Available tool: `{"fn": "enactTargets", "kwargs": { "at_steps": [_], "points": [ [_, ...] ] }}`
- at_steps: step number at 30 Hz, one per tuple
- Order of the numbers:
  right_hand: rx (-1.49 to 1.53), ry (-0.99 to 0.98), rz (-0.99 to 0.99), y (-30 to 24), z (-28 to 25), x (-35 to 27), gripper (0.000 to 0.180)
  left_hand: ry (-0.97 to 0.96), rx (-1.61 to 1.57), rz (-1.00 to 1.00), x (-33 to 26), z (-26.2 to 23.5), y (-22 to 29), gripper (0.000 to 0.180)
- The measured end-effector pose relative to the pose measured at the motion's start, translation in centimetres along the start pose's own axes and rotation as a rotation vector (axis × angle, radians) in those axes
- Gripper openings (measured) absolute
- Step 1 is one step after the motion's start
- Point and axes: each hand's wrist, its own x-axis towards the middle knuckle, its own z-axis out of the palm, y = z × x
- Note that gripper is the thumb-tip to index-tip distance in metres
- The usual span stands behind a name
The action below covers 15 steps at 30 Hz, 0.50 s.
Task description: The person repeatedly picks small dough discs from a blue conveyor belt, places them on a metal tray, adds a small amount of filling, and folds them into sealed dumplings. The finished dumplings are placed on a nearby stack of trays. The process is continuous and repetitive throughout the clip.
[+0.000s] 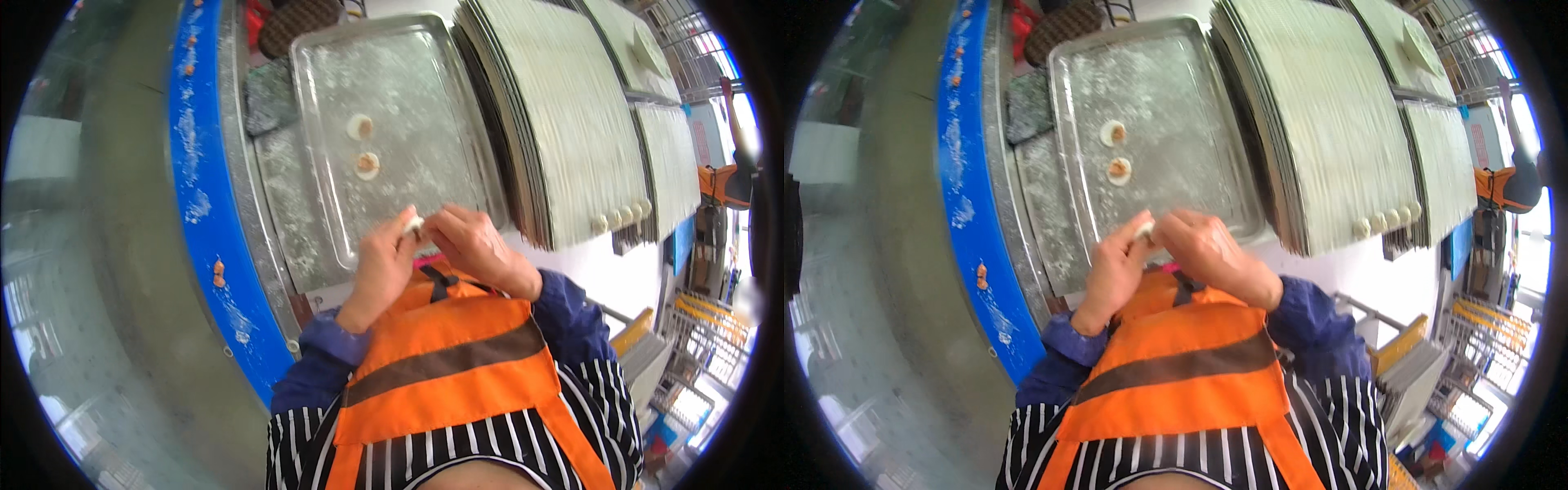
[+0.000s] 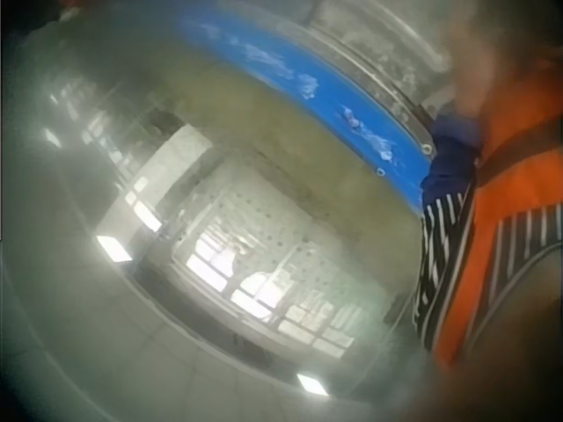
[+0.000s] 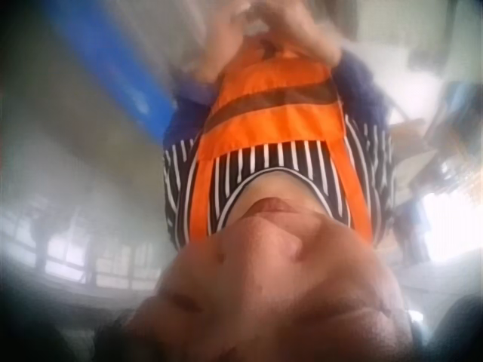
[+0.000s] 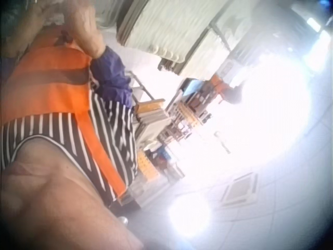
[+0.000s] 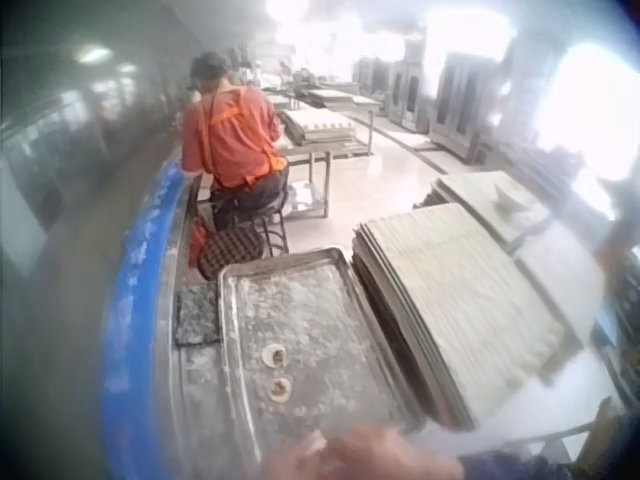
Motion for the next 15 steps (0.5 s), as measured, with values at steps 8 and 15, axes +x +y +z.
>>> {"fn": "enactTargets", "kwargs": {
  "at_steps": [8, 15],
  "points": [
    [-0.001, 0.089, -0.005, -1.6, 1.2, -0.7, 0.014, 0.022, -0.256, 0.042, -1.2, 0.2, -2.0, 0.038],
    [-0.068, 0.061, -0.051, -2.5, 1.9, -0.8, 0.011, 0.127, 0.158, 0.289, -2.4, 0.8, -1.8, 0.048]
  ]
}}
